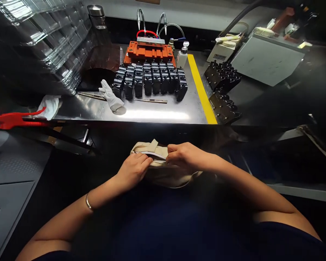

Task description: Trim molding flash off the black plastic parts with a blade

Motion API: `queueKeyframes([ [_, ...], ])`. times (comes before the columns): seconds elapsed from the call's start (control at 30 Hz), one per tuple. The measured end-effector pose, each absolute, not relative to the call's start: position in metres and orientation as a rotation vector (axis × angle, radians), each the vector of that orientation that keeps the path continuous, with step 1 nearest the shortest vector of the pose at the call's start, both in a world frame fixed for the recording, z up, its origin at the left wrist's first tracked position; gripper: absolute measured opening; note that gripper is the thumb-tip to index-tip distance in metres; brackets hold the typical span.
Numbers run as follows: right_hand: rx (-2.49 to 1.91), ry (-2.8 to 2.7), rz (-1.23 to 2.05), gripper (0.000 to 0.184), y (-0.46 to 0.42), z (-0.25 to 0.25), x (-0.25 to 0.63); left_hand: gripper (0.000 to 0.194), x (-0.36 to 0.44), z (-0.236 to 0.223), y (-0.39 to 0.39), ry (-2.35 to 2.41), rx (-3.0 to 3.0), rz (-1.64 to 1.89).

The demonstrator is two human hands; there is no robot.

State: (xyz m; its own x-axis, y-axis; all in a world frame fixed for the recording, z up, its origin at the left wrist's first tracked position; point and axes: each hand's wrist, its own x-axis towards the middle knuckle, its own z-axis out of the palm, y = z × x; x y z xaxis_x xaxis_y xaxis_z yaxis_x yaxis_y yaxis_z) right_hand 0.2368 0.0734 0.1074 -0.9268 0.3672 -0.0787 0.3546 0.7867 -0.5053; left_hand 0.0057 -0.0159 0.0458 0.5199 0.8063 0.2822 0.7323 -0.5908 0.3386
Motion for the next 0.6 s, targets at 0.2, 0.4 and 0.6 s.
queueKeyframes([
  [0.2, -0.589, -3.089, 1.414, 0.015, 0.080, 0.137, 0.292, 0.025, -0.045, 0.068, -0.011, 1.171, 2.434, 0.232],
  [0.4, -0.904, -3.001, 1.122, 0.056, 0.073, 0.123, 0.275, 0.018, -0.032, 0.090, -0.028, 1.010, 2.429, -0.214],
  [0.6, -1.256, -3.163, 0.800, 0.045, 0.057, 0.076, 0.220, 0.023, 0.022, 0.086, -0.028, 1.129, 2.448, -0.410],
])
